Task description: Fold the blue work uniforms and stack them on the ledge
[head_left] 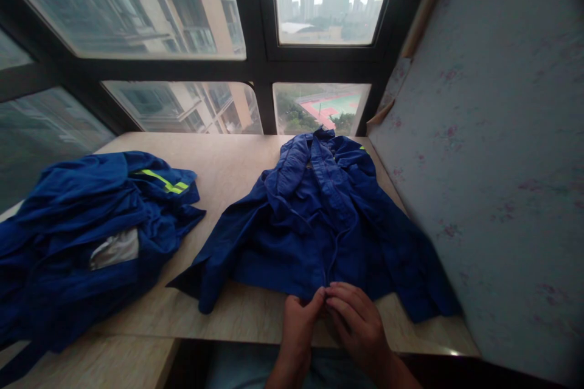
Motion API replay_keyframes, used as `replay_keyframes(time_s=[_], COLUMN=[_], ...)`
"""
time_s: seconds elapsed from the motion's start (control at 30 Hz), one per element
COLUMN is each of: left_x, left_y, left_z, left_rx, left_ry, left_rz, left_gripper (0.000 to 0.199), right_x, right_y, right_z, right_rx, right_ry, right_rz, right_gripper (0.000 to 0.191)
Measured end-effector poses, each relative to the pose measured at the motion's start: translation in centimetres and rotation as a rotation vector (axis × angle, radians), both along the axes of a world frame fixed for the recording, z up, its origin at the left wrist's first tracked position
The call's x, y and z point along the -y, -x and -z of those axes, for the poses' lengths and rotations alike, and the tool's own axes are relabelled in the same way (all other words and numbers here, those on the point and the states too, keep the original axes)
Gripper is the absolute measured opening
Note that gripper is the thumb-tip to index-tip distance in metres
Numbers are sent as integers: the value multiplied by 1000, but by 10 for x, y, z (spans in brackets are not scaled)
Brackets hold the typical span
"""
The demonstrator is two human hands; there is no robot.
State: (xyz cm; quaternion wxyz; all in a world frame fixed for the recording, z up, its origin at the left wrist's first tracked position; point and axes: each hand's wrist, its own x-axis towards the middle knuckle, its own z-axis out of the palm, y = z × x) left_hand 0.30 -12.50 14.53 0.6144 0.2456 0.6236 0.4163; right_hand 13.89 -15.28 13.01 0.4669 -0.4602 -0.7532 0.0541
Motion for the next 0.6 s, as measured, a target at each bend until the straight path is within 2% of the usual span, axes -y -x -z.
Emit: replay_keyframes(time_s=[0.17,0.33,0.43,0.6], left_x=[-2,-1,-1,-2], left_y=[0,4,4,2], left_z=[2,-4,-2,5], left_rx=[-28,-184,-207,-167], left_ry=[-27,-7,8,21], left_rz=[39,4,-11,-19], left_gripper=[43,38,34,34], right_x=[1,-3,-4,0], right_y=[2,1,0,0], right_z=[1,-4,-4,4], right_rx=[-9,41,61,47], right_ry=[8,100,95,23], right_rz=[14,-72,-98,2], right_gripper=[25,21,23,24])
